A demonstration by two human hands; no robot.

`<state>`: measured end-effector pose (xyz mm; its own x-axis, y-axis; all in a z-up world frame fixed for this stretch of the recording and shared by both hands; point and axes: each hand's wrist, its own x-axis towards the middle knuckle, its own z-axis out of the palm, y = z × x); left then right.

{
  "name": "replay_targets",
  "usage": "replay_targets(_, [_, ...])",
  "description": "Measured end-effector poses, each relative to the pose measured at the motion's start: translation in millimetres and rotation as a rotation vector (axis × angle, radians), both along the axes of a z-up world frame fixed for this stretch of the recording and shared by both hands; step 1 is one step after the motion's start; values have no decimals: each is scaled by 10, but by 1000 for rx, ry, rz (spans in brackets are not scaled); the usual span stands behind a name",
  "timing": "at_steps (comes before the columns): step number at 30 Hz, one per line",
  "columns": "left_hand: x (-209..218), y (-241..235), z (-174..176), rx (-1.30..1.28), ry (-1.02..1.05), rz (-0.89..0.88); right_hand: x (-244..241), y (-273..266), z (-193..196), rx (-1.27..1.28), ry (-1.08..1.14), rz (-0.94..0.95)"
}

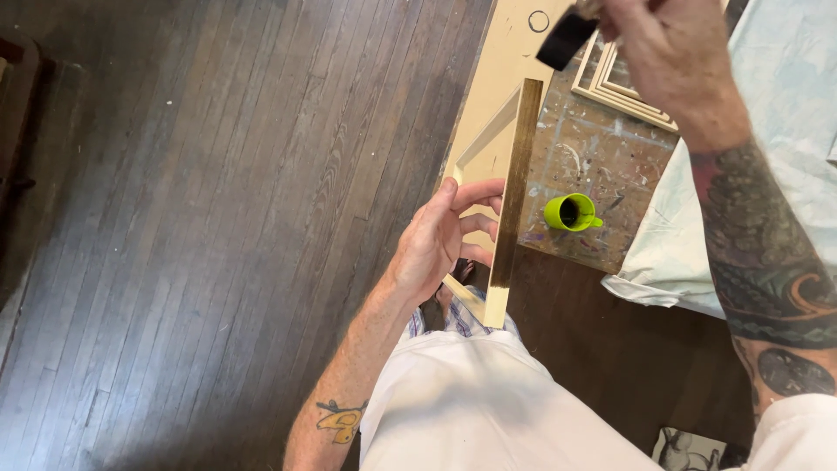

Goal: Applying wood stain to multiple wooden picture frames using a brush and liquid stain.

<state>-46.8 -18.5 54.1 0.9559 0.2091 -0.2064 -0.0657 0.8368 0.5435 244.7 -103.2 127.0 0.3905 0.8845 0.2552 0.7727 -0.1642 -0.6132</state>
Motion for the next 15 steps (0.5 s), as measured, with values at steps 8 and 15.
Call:
replay_targets(8, [33,80,119,12,71,29,-1291,-545,313,27,251,284])
replay_targets(15, [45,90,151,60,25,19,-1620,-644,446,-132,353,392])
